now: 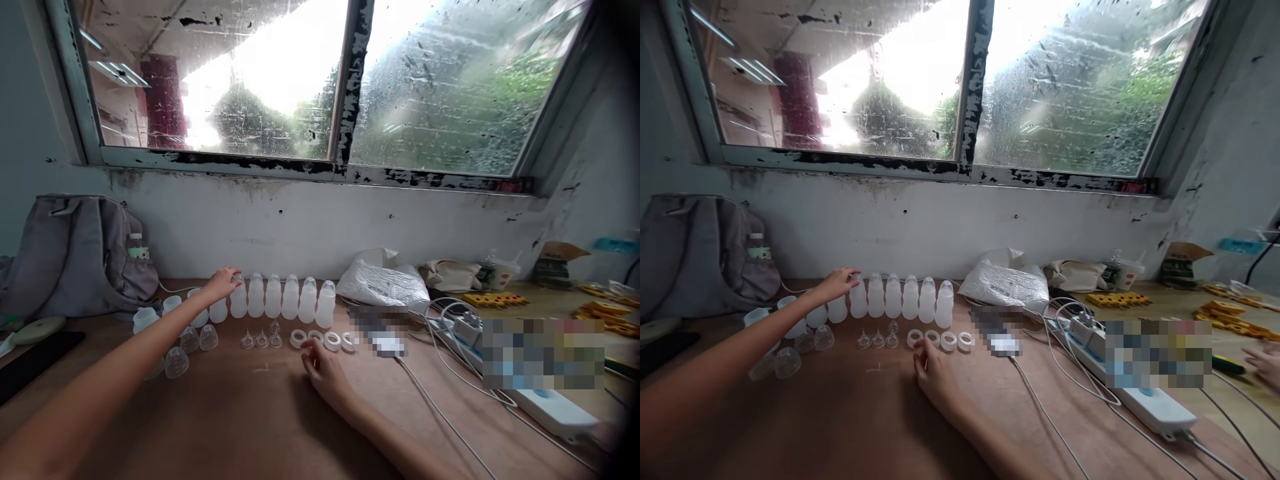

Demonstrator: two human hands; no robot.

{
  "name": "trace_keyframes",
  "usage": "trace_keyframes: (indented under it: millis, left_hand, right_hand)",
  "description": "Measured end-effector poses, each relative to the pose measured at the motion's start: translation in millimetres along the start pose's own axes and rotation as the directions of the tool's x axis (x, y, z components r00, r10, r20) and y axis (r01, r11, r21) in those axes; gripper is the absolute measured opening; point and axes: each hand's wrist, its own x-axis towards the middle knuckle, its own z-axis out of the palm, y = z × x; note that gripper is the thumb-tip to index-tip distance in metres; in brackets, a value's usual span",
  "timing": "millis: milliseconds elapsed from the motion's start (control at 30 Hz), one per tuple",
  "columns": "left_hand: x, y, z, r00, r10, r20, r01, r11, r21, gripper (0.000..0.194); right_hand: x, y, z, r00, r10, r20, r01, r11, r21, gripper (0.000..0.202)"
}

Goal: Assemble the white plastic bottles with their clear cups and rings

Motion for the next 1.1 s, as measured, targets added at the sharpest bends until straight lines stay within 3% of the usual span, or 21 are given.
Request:
trace_keyframes:
  millis: [167,367,433,533,600,667,733,833,967,1033,1100]
  left_hand:
    - [-0.3,-2.1,4.1,1.0,0.016,-0.013,-0.017,0.998,-0.058,0.045]
    - [-1.4,-7.6,6.7,0.999,0.038,-0.028,-0.041,0.995,-0.096,0.046]
    - [-5.1,-4.4,4.6,0.988,0.049,-0.148,-0.063,0.994,-0.091,0.043]
    - [-15.5,11.9,2.5,0.919,0.127,-0.374,-0.176,0.979,-0.099,0.031]
    - [-23.5,28.4,7.0,0.924,0.211,-0.319,-0.27,0.951,-0.153,0.023]
    - [-29.6,44.9,18.4,0.952,0.287,-0.106,-0.304,0.93,-0.208,0.019]
    - [-32.3,57.8,35.0,0.952,0.292,0.094,-0.266,0.939,-0.216,0.019]
    - [-30.2,68.3,59.3,0.938,0.257,0.233,-0.224,0.961,-0.16,0.022]
    - [-24.7,71.1,66.9,0.933,0.292,0.211,-0.28,0.956,-0.082,0.01]
    - [-26.9,70.9,56.0,0.946,0.305,0.112,-0.299,0.952,-0.064,0.014]
    - [-35.7,70.7,39.2,0.952,0.306,-0.023,-0.307,0.951,-0.042,0.015]
  right_hand:
    - [15.0,9.5,-2.7,0.996,-0.01,0.084,0.041,0.927,-0.372,0.024]
    - [24.3,8.6,0.1,0.993,0.007,0.12,0.056,0.858,-0.51,0.02]
    - [25.9,8.6,1.6,0.993,-0.005,0.118,0.065,0.857,-0.51,0.018]
    - [24.4,7.0,4.1,0.99,-0.047,0.133,0.104,0.881,-0.462,0.017]
    - [21.6,4.0,5.9,0.983,-0.087,0.16,0.146,0.902,-0.406,0.019]
    - [18.9,-0.5,7.1,0.967,-0.144,0.212,0.21,0.919,-0.334,0.023]
    - [17.4,-6.1,6.9,0.939,-0.202,0.277,0.275,0.926,-0.257,0.024]
    - [18.2,-13.9,4.4,0.903,-0.251,0.348,0.321,0.933,-0.161,0.022]
    - [22.2,-17.2,2.7,0.895,-0.279,0.349,0.349,0.924,-0.158,0.031]
    - [24.0,-15.1,4.5,0.888,-0.284,0.362,0.371,0.907,-0.199,0.041]
    - [25.3,-11.5,7.2,0.891,-0.276,0.362,0.372,0.9,-0.229,0.037]
